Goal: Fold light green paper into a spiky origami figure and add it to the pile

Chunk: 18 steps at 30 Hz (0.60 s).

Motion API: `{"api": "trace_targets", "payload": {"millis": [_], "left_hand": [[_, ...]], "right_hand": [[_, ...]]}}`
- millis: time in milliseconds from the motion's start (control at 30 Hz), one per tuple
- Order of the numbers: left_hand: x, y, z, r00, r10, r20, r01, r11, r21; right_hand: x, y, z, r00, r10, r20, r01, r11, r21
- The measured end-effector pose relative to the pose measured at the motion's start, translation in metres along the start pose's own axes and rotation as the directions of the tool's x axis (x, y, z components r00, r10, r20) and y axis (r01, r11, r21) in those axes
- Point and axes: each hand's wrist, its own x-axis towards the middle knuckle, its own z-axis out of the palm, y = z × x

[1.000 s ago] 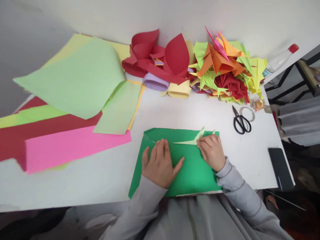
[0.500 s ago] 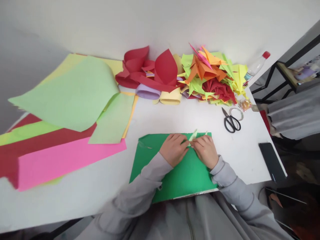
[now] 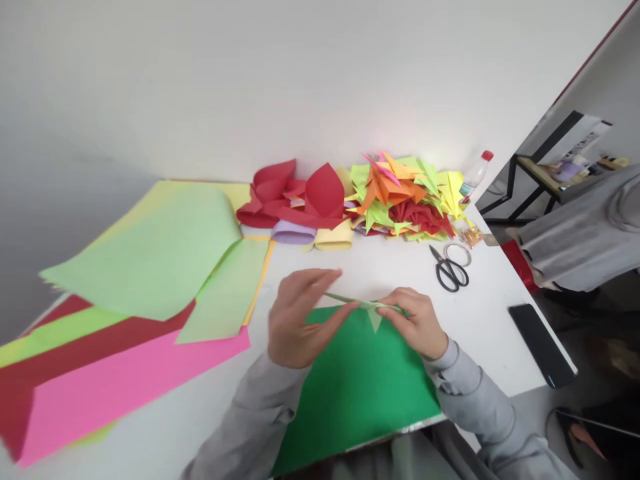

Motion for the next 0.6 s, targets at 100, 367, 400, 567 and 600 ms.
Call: {"api": "trace_targets", "payload": {"millis": [100,367,400,567,600], "left_hand": [[0.0,-0.002,0.009,0.934,-0.352,-0.055,0.269,0.796,-0.543],[-0.028,-0.004,0.056,0.764,-0.525,0.376,0.591,0.333,-0.735],[-0.029,-0.005,0.056,0.752,-0.528,0.393,0.6,0.304,-0.74],[-0.029,-0.009,0.053,0.713,-0.537,0.45,0.628,0.205,-0.75],[-0.029,-0.009,0.053,0.709,-0.536,0.459,0.632,0.195,-0.75]], "right_hand": [[0.012,-0.001,0.006,0.983,0.181,0.026,-0.18,0.928,0.327],[0.003,0.021,0.039,0.965,0.262,-0.031,-0.233,0.899,0.37],[0.001,0.021,0.039,0.97,0.238,-0.049,-0.209,0.918,0.337],[-0.002,0.016,0.034,0.989,0.076,-0.124,-0.048,0.977,0.209],[-0.002,0.015,0.034,0.989,0.054,-0.135,-0.028,0.982,0.187]]}}
